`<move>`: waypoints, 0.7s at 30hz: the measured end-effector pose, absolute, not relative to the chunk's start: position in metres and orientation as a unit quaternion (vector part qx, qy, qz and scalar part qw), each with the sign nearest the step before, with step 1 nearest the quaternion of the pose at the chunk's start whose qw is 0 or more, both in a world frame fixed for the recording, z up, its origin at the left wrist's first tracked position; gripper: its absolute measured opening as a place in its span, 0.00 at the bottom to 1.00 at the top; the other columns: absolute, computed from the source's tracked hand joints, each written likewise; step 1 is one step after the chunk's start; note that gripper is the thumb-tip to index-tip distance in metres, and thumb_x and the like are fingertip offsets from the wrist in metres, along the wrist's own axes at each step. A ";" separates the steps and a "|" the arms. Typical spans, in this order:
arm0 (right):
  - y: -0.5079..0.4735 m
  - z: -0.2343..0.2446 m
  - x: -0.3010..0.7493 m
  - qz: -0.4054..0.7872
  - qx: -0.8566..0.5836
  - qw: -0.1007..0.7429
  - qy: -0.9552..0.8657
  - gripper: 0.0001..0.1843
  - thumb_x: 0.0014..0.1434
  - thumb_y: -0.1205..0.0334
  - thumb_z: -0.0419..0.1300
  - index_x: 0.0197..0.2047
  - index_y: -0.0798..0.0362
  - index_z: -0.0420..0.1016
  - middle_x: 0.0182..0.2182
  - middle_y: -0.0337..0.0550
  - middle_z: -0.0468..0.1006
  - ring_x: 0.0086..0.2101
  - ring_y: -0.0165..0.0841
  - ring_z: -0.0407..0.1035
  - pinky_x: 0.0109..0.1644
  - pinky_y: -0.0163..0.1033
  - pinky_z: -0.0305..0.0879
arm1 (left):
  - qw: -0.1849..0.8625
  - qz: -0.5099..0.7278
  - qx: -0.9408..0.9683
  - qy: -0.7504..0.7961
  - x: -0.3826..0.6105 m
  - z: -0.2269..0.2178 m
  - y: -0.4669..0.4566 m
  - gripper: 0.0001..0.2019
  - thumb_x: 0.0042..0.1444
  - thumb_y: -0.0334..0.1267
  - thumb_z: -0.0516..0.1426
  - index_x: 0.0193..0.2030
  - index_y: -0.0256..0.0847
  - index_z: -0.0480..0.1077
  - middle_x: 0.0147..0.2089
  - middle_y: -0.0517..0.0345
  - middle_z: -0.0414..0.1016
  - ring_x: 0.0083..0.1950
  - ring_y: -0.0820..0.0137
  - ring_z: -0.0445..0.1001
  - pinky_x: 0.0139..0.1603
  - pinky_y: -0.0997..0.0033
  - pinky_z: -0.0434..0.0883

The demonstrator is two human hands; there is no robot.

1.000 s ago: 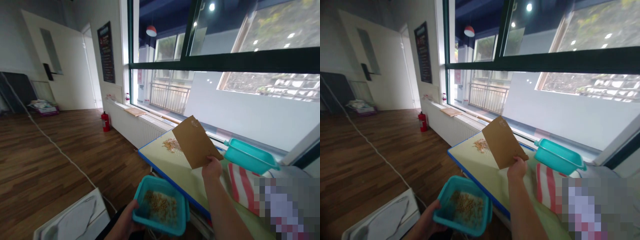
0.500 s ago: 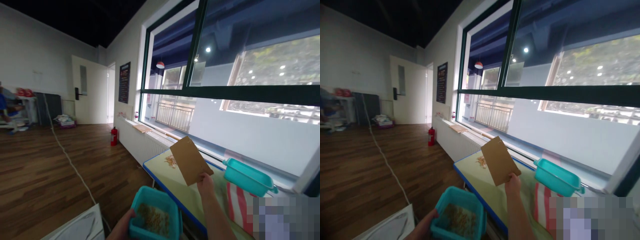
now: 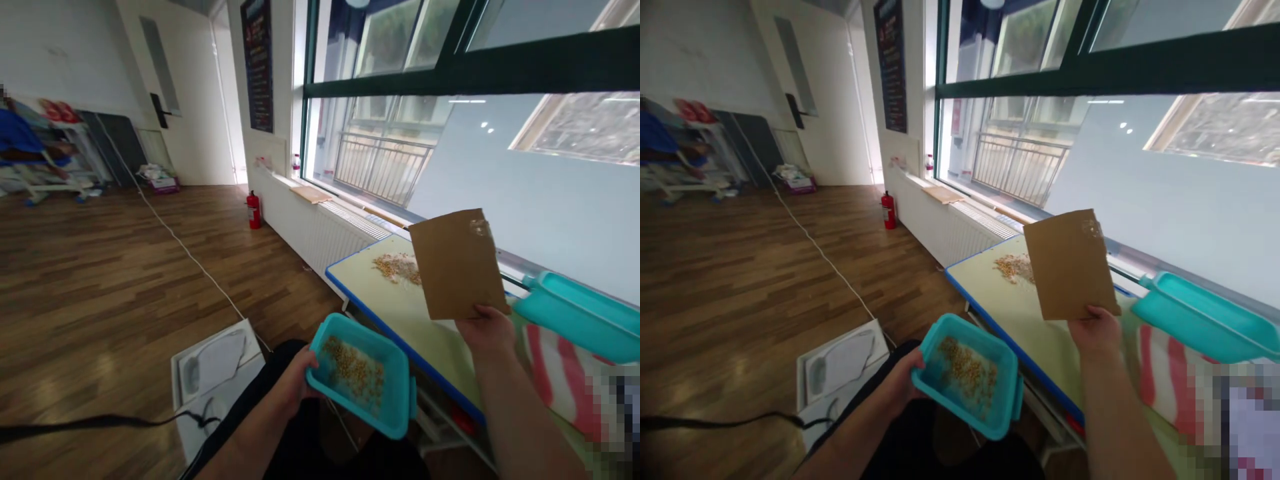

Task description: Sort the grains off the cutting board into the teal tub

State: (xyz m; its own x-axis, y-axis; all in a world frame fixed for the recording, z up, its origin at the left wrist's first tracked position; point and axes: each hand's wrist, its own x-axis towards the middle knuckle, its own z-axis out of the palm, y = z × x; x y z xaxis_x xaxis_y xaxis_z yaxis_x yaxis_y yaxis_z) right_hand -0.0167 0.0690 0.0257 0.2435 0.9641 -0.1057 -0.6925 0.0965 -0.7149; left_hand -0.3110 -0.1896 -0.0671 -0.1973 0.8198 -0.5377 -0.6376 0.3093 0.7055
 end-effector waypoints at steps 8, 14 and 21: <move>0.065 0.036 -0.015 0.567 -0.374 0.704 -0.207 0.24 0.39 0.74 0.53 0.36 0.44 0.80 0.45 0.37 0.84 0.53 0.34 0.76 0.56 0.48 0.74 | 0.661 0.559 0.080 0.495 -0.320 -0.097 -0.182 0.25 0.49 0.47 0.58 0.53 0.36 0.72 0.39 0.49 0.80 0.41 0.56 0.79 0.41 0.57 0.75; 0.057 0.045 -0.022 0.519 -0.305 0.751 -0.270 0.32 0.40 0.77 0.54 0.47 0.46 0.80 0.57 0.35 0.79 0.61 0.31 0.68 0.72 0.49 0.56 | 0.669 0.584 0.037 0.458 -0.319 -0.123 -0.174 0.27 0.52 0.46 0.59 0.58 0.39 0.71 0.49 0.48 0.82 0.53 0.51 0.79 0.50 0.53 0.75; 0.053 0.049 -0.024 0.495 -0.311 0.743 -0.325 0.26 0.42 0.77 0.59 0.43 0.46 0.80 0.57 0.35 0.79 0.62 0.32 0.67 0.73 0.47 0.54 | 0.663 0.596 -0.005 0.454 -0.319 -0.130 -0.160 0.24 0.52 0.48 0.62 0.54 0.39 0.72 0.48 0.48 0.83 0.55 0.49 0.79 0.52 0.53 0.75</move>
